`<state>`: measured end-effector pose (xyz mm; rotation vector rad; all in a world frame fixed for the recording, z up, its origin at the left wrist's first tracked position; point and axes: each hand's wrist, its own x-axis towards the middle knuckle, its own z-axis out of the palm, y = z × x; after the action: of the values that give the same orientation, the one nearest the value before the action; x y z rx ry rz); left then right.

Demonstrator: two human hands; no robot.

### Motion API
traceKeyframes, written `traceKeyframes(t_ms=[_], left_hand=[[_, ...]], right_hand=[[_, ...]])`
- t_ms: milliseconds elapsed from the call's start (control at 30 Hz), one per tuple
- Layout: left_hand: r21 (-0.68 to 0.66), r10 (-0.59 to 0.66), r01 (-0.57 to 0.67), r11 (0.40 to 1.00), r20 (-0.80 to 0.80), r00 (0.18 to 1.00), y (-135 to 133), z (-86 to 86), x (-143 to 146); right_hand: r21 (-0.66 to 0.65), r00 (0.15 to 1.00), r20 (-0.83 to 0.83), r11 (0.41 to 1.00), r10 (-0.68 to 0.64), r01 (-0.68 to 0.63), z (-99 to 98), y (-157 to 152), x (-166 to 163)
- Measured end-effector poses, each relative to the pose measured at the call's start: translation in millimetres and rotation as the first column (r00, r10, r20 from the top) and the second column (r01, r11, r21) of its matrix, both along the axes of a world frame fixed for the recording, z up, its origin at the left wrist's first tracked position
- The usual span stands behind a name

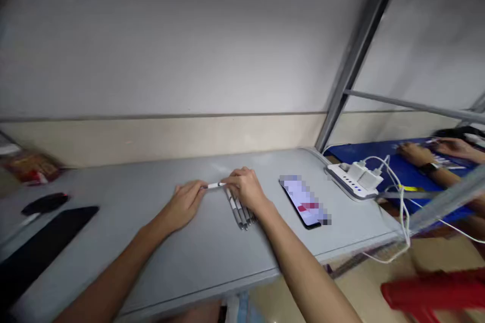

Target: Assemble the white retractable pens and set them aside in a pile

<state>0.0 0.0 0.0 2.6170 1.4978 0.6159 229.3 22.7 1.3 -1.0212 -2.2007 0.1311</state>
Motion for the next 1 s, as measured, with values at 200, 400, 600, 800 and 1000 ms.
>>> traceKeyframes(t_ms=[200, 400, 600, 800, 1000], left_hand=[[0.032, -0.019, 0.019, 0.999, 0.016, 1.0, 0, 1.0, 2], [0.117, -0.028, 0.029, 0.993, -0.003, 1.0, -3, 12.7, 3], [0.209, -0.07, 0.067, 0.976, 0.009, 0.998, -7, 19.0, 3], [0.139, -0.082, 0.062, 0.988, 0.142, 0.986, 0, 10.7, 1], [0.145, -0.119, 0.075, 0.987, 0.326, 0.938, 1, 11.6, 1]], right_hand=[[-0.035, 0.991, -0.116, 0.996, 0.073, -0.078, 3.6, -1, -1], [-0.311, 0.927, -0.369, 0.931, 0.067, -0.191, 6.2, -4, -4], [-0.418, 0.875, -0.482, 0.868, 0.037, -0.267, 10.2, -4, -5], [-0.344, 0.851, -0.523, 0.901, 0.048, -0.263, 10.1, -4, -6], [-0.342, 0.836, -0.547, 0.904, 0.029, -0.255, 8.9, -4, -6]])
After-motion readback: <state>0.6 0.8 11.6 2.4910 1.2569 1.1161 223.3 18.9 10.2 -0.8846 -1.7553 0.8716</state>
